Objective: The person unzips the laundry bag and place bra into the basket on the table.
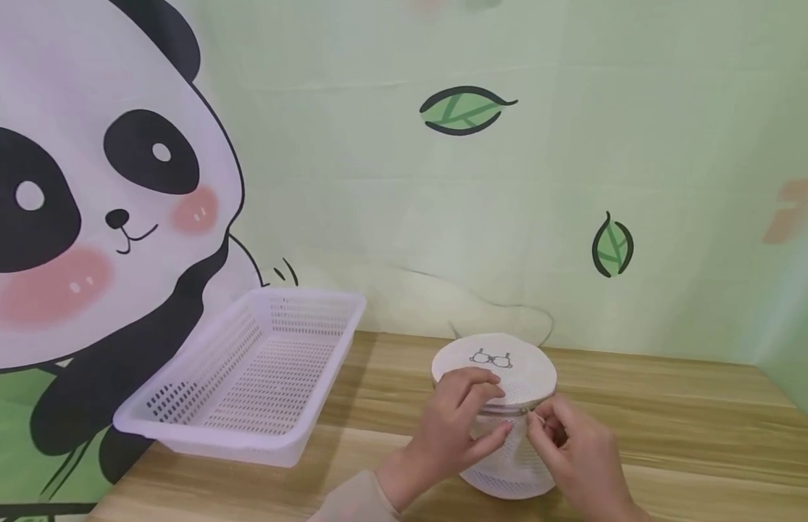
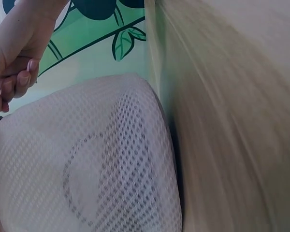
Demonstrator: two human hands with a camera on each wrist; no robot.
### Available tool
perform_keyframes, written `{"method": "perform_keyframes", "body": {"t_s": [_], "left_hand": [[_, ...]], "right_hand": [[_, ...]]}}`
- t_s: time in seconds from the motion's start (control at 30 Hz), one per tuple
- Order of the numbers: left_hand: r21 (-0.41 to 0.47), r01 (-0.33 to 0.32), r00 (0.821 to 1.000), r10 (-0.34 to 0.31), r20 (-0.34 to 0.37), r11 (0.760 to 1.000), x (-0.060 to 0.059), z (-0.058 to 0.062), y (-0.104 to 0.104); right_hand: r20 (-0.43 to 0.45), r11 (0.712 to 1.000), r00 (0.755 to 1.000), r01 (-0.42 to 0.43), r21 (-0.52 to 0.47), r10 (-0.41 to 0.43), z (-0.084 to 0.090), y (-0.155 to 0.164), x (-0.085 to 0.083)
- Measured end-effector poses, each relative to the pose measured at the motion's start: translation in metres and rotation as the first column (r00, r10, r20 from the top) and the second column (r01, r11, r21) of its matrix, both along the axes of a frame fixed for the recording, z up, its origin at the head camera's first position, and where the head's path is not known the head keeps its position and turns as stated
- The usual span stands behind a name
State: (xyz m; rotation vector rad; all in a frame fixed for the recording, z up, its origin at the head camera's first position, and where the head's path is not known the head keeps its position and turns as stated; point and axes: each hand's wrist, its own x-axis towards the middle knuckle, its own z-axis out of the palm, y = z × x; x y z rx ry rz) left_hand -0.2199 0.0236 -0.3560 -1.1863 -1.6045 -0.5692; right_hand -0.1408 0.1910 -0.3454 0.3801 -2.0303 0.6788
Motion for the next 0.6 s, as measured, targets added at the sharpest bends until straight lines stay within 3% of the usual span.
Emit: {"method": "perform_keyframes", "body": {"t_s": [0.6], "left_hand": [[0.004,-0.032,0.999,0.032,0.017,0.999,0.003,-0.0076,0.0051]], "right_hand": [[-0.036,0.997,0.997,-0.069,0.031,0.07,-0.0015,-0.0023,0.0015]]}}
